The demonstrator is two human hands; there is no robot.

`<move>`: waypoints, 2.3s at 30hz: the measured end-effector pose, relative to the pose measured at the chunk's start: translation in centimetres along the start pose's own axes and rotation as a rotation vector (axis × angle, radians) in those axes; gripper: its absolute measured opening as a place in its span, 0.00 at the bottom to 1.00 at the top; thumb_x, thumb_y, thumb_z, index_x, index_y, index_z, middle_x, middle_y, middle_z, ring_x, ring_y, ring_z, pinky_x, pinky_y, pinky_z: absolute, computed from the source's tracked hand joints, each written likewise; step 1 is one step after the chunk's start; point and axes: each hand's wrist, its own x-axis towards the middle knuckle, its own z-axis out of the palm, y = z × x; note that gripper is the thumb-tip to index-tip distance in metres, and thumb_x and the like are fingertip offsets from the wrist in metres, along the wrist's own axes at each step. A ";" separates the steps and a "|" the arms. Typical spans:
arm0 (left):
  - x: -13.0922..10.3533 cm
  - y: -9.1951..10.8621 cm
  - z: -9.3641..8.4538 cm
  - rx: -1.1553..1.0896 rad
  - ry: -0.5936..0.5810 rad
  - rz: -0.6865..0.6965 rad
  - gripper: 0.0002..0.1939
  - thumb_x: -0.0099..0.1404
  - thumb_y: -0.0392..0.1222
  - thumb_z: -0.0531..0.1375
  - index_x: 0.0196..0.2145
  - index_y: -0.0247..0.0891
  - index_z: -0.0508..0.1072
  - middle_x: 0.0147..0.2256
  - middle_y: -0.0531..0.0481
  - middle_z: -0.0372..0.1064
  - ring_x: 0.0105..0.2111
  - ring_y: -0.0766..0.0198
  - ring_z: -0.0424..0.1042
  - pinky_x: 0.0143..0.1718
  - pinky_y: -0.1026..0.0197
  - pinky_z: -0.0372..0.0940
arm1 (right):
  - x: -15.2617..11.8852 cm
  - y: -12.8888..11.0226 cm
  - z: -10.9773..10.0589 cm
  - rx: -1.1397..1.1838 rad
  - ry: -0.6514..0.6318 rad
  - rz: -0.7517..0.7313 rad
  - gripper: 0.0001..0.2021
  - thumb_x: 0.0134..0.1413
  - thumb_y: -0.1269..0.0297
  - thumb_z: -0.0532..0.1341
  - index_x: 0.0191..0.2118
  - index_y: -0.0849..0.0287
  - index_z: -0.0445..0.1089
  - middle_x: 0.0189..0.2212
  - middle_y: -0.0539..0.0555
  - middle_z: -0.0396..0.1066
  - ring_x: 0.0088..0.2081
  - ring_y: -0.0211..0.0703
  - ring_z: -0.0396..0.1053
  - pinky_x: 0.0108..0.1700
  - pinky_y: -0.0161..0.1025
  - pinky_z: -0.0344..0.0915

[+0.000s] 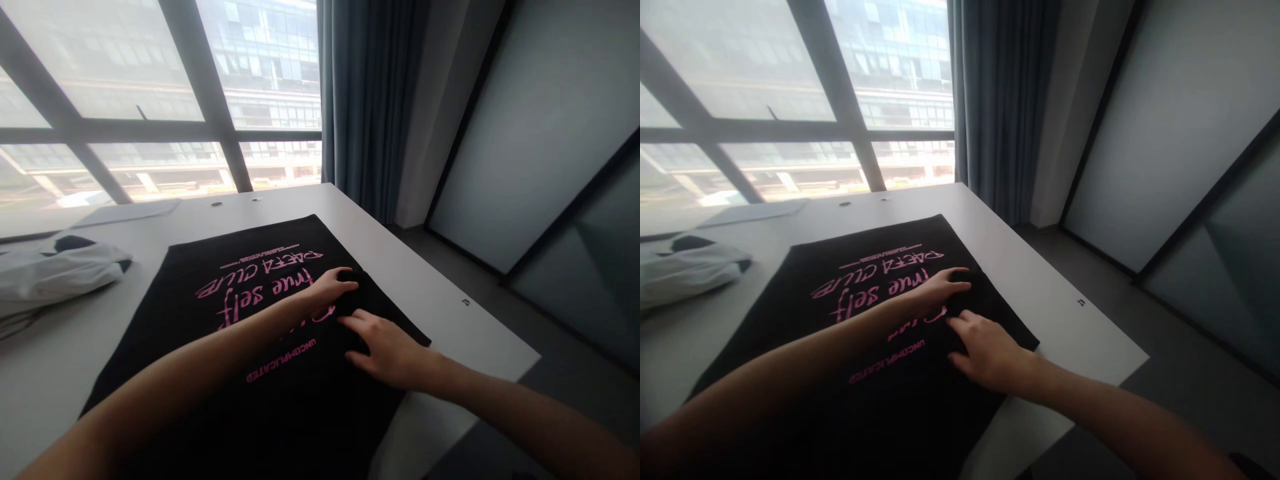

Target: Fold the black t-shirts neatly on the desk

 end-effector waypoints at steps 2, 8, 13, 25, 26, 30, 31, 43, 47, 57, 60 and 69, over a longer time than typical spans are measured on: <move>0.2 -0.9 -0.2 -0.050 0.007 -0.009 0.12 0.64 0.29 0.61 0.45 0.34 0.76 0.32 0.49 0.76 0.29 0.65 0.75 0.28 0.69 0.69 | -1.5 0.7 0.3 -0.003 0.018 -0.051 0.28 0.54 0.65 0.67 0.61 0.56 0.67 0.54 0.58 0.70 0.53 0.51 0.69 0.56 0.47 0.67; 1.8 -2.2 -0.8 -0.296 -0.017 -0.159 0.02 0.65 0.34 0.64 0.37 0.36 0.73 0.28 0.50 0.74 0.25 0.64 0.76 0.28 0.66 0.72 | -6.3 5.3 -1.4 -0.175 0.205 0.062 0.26 0.53 0.71 0.66 0.58 0.52 0.69 0.51 0.57 0.68 0.52 0.54 0.66 0.55 0.54 0.66; 2.2 -2.3 -1.0 -0.376 -0.039 -0.259 0.03 0.68 0.32 0.61 0.40 0.34 0.72 0.28 0.49 0.74 0.24 0.64 0.76 0.28 0.64 0.75 | -6.8 7.0 -0.7 -0.250 0.249 0.058 0.09 0.58 0.71 0.63 0.43 0.54 0.75 0.41 0.56 0.70 0.44 0.52 0.68 0.48 0.52 0.68; 2.2 0.8 -3.7 -0.198 -0.217 -0.275 0.09 0.68 0.34 0.60 0.46 0.31 0.73 0.35 0.43 0.76 0.29 0.62 0.77 0.29 0.64 0.74 | -5.4 5.0 -0.4 -0.058 0.191 -0.048 0.08 0.65 0.63 0.59 0.44 0.53 0.76 0.41 0.56 0.73 0.42 0.49 0.71 0.45 0.46 0.70; 2.1 0.5 -3.8 -0.082 -0.175 -0.231 0.13 0.67 0.35 0.62 0.49 0.33 0.72 0.37 0.43 0.76 0.29 0.62 0.77 0.28 0.64 0.73 | -5.5 5.2 -0.7 -0.028 0.172 -0.059 0.09 0.65 0.63 0.59 0.45 0.53 0.76 0.43 0.56 0.74 0.43 0.49 0.72 0.46 0.46 0.70; 1.3 -1.0 -4.2 0.389 -0.001 0.026 0.32 0.63 0.42 0.66 0.63 0.39 0.64 0.53 0.38 0.69 0.39 0.55 0.77 0.36 0.57 0.74 | -6.5 6.4 -2.9 0.058 0.357 0.096 0.10 0.66 0.61 0.57 0.46 0.53 0.75 0.41 0.56 0.75 0.42 0.48 0.72 0.44 0.43 0.70; 0.9 -1.2 -4.4 0.502 0.040 0.141 0.35 0.62 0.42 0.66 0.64 0.40 0.62 0.56 0.38 0.66 0.44 0.52 0.76 0.43 0.54 0.73 | -6.9 6.9 -3.5 0.058 0.394 0.159 0.11 0.66 0.61 0.57 0.45 0.54 0.76 0.40 0.56 0.75 0.40 0.48 0.72 0.41 0.42 0.70; -6.7 -2.9 -3.7 1.207 -0.494 0.881 0.15 0.69 0.42 0.63 0.52 0.43 0.74 0.45 0.47 0.70 0.45 0.57 0.70 0.52 0.55 0.64 | -9.8 8.5 -2.5 0.125 0.137 0.361 0.09 0.56 0.58 0.65 0.41 0.54 0.72 0.35 0.50 0.73 0.33 0.42 0.70 0.37 0.40 0.66; -6.6 -3.3 -3.8 1.179 -0.522 0.922 0.10 0.72 0.36 0.56 0.47 0.41 0.76 0.39 0.47 0.71 0.41 0.60 0.71 0.47 0.59 0.65 | -9.5 7.9 -2.5 0.110 0.167 0.313 0.04 0.58 0.61 0.63 0.36 0.54 0.71 0.34 0.50 0.72 0.33 0.42 0.68 0.36 0.40 0.65; -5.0 -0.1 -3.2 0.999 -0.530 0.727 0.12 0.73 0.45 0.56 0.45 0.43 0.79 0.41 0.47 0.76 0.40 0.60 0.75 0.46 0.61 0.67 | -8.3 8.0 -3.6 0.062 0.112 0.241 0.11 0.64 0.57 0.59 0.34 0.54 0.76 0.34 0.52 0.74 0.34 0.44 0.70 0.37 0.41 0.65; -2.4 -1.1 -1.1 0.979 -0.210 0.729 0.18 0.74 0.45 0.52 0.55 0.42 0.75 0.55 0.44 0.72 0.56 0.54 0.69 0.61 0.54 0.59 | -4.3 8.3 -4.5 0.006 0.239 0.191 0.13 0.66 0.61 0.56 0.39 0.55 0.78 0.38 0.54 0.76 0.38 0.46 0.72 0.42 0.42 0.66; 0.7 -6.8 1.4 1.184 -0.076 0.637 0.35 0.74 0.59 0.49 0.70 0.35 0.54 0.71 0.35 0.45 0.71 0.45 0.43 0.69 0.39 0.38 | 10.1 13.2 -2.1 -0.179 0.127 -0.116 0.18 0.66 0.67 0.53 0.55 0.59 0.74 0.58 0.57 0.72 0.62 0.49 0.64 0.65 0.48 0.57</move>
